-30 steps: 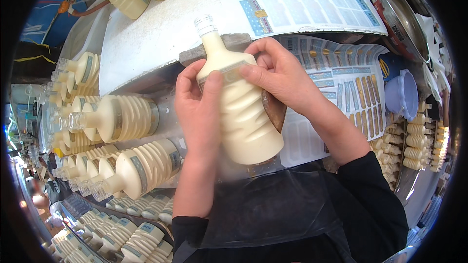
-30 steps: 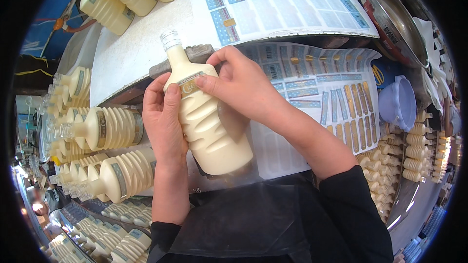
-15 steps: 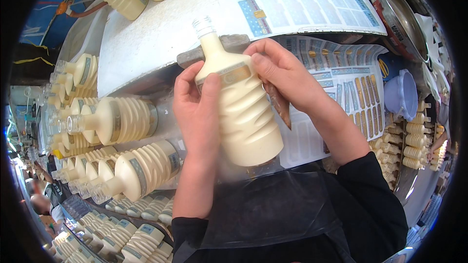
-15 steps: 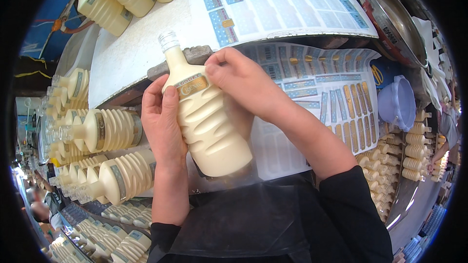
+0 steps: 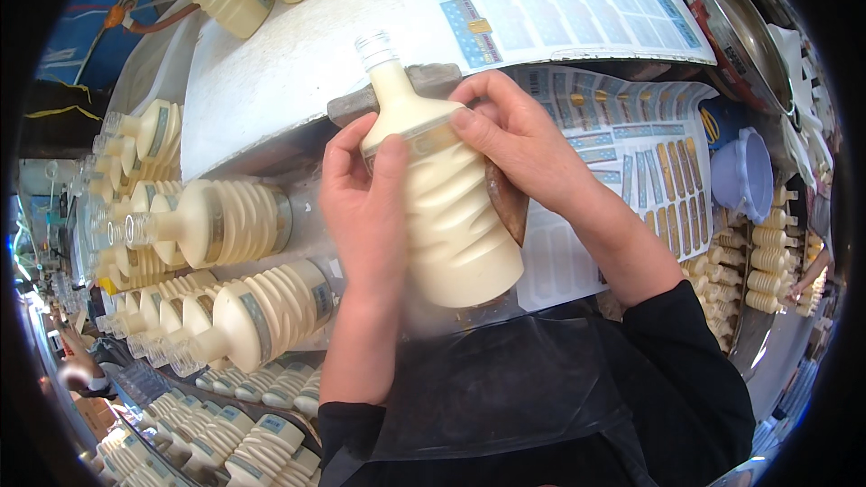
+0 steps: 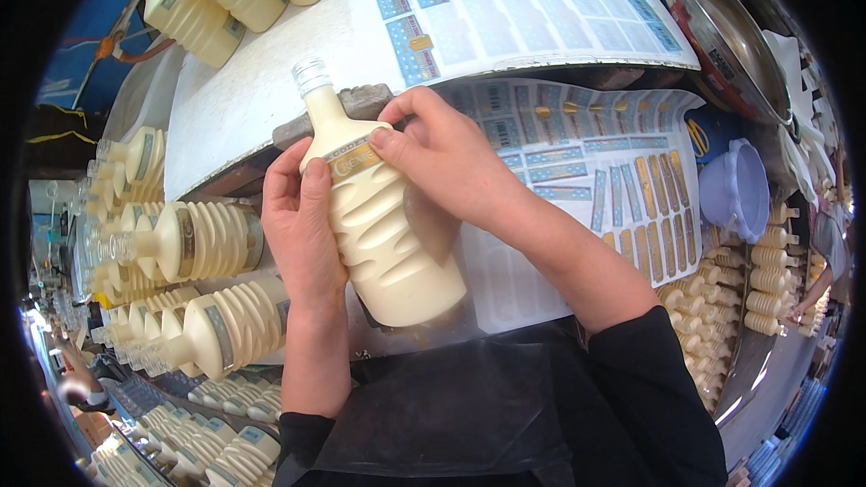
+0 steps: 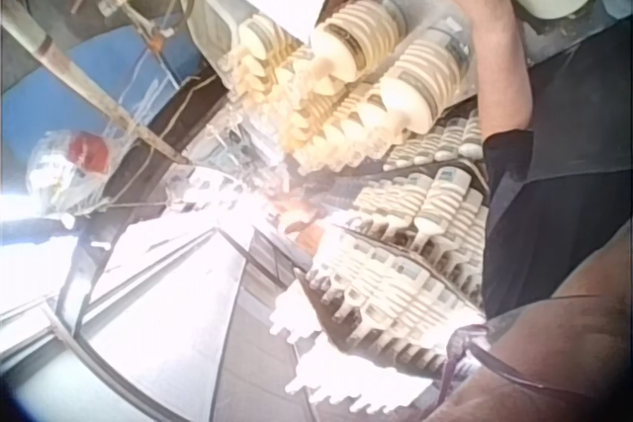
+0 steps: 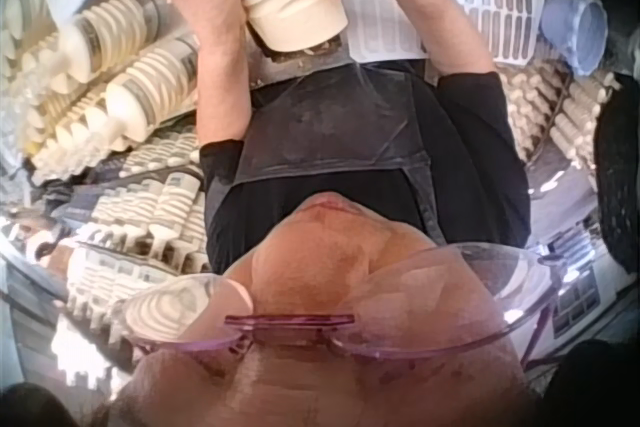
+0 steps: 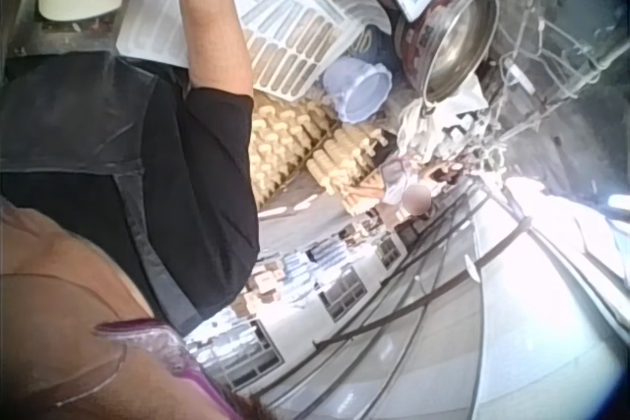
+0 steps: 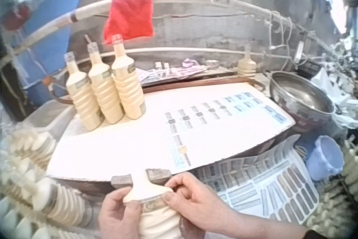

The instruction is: The person repeatedly picks up cream-colored plastic bottles, applies rectangular labels to their bodies, and smooths them with a small brown tool. After labeling, the person places the bottles into a tray and repeats the process with new bottles.

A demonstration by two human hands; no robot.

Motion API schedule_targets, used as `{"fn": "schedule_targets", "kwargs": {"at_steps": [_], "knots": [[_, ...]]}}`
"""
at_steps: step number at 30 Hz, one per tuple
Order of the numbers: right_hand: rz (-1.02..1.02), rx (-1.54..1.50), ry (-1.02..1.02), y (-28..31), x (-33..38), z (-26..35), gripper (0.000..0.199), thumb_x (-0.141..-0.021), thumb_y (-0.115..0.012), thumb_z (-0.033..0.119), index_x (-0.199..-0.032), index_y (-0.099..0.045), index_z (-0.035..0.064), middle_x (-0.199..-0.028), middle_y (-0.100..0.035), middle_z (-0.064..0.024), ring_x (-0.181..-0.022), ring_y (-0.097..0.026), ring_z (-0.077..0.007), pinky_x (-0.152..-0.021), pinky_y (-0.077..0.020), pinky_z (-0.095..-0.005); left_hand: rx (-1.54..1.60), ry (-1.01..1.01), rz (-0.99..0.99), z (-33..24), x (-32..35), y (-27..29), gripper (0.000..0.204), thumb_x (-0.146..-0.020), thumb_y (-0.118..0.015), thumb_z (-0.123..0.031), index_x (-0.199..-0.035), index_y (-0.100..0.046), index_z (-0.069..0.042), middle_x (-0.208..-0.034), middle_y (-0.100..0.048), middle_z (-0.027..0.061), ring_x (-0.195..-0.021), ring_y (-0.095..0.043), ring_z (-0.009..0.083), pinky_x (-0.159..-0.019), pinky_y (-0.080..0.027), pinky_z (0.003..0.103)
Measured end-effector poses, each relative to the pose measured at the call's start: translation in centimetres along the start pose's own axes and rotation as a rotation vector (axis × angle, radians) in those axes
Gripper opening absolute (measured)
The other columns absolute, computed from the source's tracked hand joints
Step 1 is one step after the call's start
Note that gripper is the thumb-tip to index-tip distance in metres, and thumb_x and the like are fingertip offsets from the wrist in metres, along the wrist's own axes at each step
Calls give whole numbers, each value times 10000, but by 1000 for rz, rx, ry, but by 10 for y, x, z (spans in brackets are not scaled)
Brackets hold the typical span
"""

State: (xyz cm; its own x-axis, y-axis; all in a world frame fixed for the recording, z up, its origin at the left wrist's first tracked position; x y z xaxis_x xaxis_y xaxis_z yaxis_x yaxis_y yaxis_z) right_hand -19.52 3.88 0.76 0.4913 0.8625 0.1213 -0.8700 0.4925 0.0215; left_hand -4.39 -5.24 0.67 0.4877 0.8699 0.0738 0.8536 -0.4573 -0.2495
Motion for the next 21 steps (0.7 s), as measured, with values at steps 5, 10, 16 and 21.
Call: {"fn": "schedule_targets", "kwargs": {"at_steps": [5, 10, 16, 21], "knots": [[-7, 286, -34, -1, 5, 17, 478, -920, -730, 403, -1135, -575, 4, -780, -625, -62, -737, -594, -142, -684, -484, -318, -30, 0, 4, -1, 0, 0, 394, -985, -701, -139, -1304, -544, 32, -1213, -625, 114, -1093, -597, 140, -948, -501, 291], [-36, 371, 23, -2, 1, 16, 557, -866, -769, 441, -1138, -570, -3, -753, -601, -75, -696, -585, -186, -668, -485, -349, -33, -10, 12, 0, 0, -1, 392, -984, -699, -137, -1304, -542, 26, -1227, -611, 108, -1094, -591, 135, -950, -498, 287], [-6, 288, -27, -2, 2, 17, 546, -875, -759, 428, -1144, -558, -3, -791, -635, -95, -738, -616, -202, -693, -494, -350, -59, -9, 5, 1, 0, 1, 388, -980, -698, -131, -1301, -542, 22, -1228, -604, 104, -1095, -586, 134, -948, -497, 285], [18, 275, 5, -2, 2, 16, 436, -945, -705, 359, -1143, -551, 3, -820, -657, -73, -785, -618, -138, -705, -494, -314, -37, 3, 13, 0, 1, -1, 388, -975, -700, -129, -1296, -542, 20, -1224, -603, 104, -1096, -584, 135, -954, -493, 287]]}}
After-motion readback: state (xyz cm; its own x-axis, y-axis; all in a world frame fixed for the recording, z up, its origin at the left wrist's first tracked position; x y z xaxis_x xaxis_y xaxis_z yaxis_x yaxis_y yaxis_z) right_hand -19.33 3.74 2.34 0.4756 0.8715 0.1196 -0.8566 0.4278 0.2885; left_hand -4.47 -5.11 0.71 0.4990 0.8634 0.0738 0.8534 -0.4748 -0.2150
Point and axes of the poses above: each hand's wrist, its own x-axis away from the middle knuckle, its own y-axis out of the back of the hand, z = x × y, the point moved 6 cm from there along -x, towards the middle knuckle
